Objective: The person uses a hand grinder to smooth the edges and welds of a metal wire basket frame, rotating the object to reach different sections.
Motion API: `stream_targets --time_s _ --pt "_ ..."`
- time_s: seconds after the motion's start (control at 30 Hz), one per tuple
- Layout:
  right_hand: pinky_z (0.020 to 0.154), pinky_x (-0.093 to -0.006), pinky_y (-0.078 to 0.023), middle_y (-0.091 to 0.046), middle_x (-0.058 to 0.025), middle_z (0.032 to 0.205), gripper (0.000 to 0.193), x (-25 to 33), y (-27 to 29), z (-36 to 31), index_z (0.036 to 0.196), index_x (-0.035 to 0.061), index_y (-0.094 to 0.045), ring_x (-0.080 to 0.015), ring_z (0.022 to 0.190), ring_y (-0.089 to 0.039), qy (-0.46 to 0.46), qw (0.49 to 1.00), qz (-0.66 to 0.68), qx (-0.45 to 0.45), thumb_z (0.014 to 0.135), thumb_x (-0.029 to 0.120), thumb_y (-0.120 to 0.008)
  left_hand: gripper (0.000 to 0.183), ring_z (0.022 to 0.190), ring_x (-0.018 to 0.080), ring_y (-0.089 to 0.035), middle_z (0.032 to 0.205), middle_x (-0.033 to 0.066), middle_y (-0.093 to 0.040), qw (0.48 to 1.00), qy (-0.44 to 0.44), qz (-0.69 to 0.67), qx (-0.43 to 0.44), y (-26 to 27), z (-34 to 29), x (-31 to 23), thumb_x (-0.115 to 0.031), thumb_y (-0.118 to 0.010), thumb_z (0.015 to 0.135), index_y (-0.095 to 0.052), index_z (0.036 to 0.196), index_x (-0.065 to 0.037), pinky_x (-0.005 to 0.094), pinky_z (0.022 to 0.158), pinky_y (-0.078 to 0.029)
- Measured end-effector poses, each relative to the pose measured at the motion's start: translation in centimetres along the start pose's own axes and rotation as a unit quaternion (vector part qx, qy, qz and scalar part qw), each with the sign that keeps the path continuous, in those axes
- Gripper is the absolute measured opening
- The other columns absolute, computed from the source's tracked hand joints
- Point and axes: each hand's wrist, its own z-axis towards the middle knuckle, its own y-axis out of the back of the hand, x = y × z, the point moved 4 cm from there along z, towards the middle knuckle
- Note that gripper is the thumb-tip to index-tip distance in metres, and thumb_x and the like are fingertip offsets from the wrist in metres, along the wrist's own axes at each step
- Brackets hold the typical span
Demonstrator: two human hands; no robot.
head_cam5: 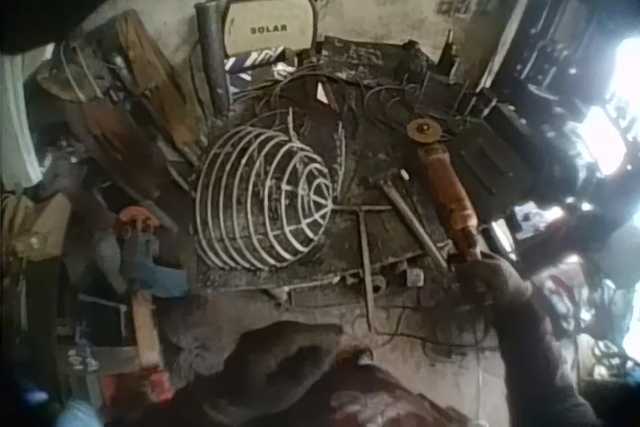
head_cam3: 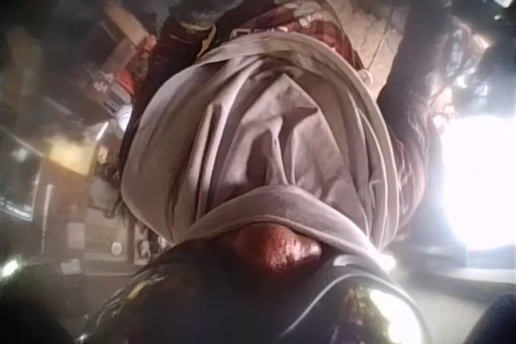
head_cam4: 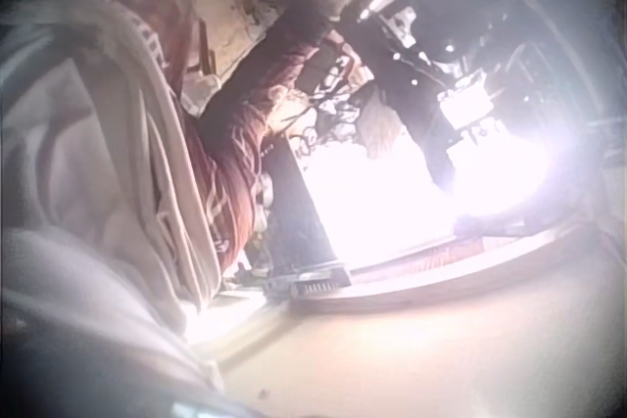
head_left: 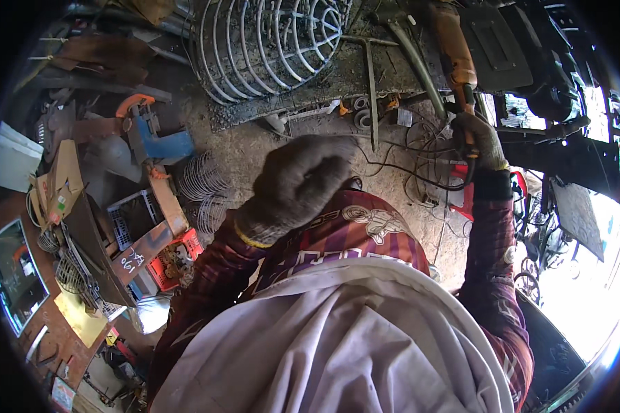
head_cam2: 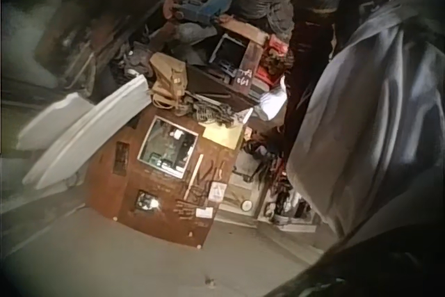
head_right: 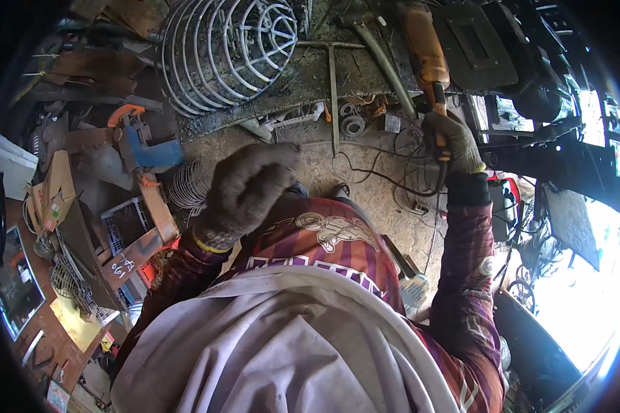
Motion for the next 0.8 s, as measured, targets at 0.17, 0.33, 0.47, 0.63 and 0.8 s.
stream_targets --time_s 0.17,0.33,0.47,0.63,0.8 --pt "0.039 -0.0225 -0.036 -0.058 -0.0024 0.067 0.022 1.2 -2.1 -6.4 0.098 0.0027 -0.058 -0.0081 0.045 -0.048 0.041 0.998 -0.032 -0.033 0.090 0.022 -0.064 0.023 0.086 0.0199 -0.070 0.098 0.0144 -0.071 0.996 -0.022 -0.001 0.087 -4.3 1.2 -0.8 -0.016 -0.066 0.097 -0.066 0.113 0.001 0.0326 0.076 -0.056" --pt "0.057 -0.0283 -0.051 -0.064 -0.0057 0.083 0.034 0.9 -3.9 -11.2 0.117 0.0014 -0.059 -0.0133 0.066 -0.062 0.210 0.960 -0.100 -0.155 0.086 0.013 -0.068 0.059 0.117 0.0224 -0.059 0.132 0.0163 -0.056 0.991 -0.080 -0.001 0.103 -11.5 5.8 -2.6 -0.023 -0.076 0.090 -0.048 0.136 0.001 0.0357 0.095 -0.051" --pt "0.078 -0.0403 -0.055 -0.069 -0.0162 0.102 0.048 -2.7 -4.6 -12.6 0.123 0.0018 -0.056 -0.0293 0.090 -0.070 0.301 0.898 -0.188 -0.261 0.081 0.015 -0.075 0.066 0.101 0.0194 -0.062 0.113 0.0105 -0.060 0.945 0.064 -0.312 0.066 -18.2 10.2 -4.7 -0.035 -0.089 0.074 -0.056 0.120 -0.002 0.0364 0.092 -0.053" --pt "0.084 -0.0411 -0.054 -0.067 -0.0221 0.105 0.062 -4.7 -3.9 -15.5 0.129 0.0004 -0.052 -0.0356 0.098 -0.069 0.317 0.900 -0.191 -0.230 0.076 0.016 -0.080 0.050 0.085 0.0170 -0.068 0.100 0.0082 -0.065 0.950 0.142 -0.274 0.059 -19.3 11.3 -3.8 -0.023 -0.081 0.082 -0.055 0.119 -0.001 0.0323 0.074 -0.058" --pt "0.085 -0.0326 -0.054 -0.062 -0.0053 0.118 0.067 -4.4 -1.6 -15.2 0.139 0.0021 -0.046 -0.0147 0.095 -0.064 0.175 0.961 0.130 0.169 0.082 0.014 -0.080 0.061 0.089 0.0144 -0.065 0.100 0.0046 -0.064 0.919 0.093 -0.372 0.087 -20.9 8.5 -3.9 -0.032 -0.087 0.077 -0.056 0.120 -0.003 0.0304 0.079 -0.056"
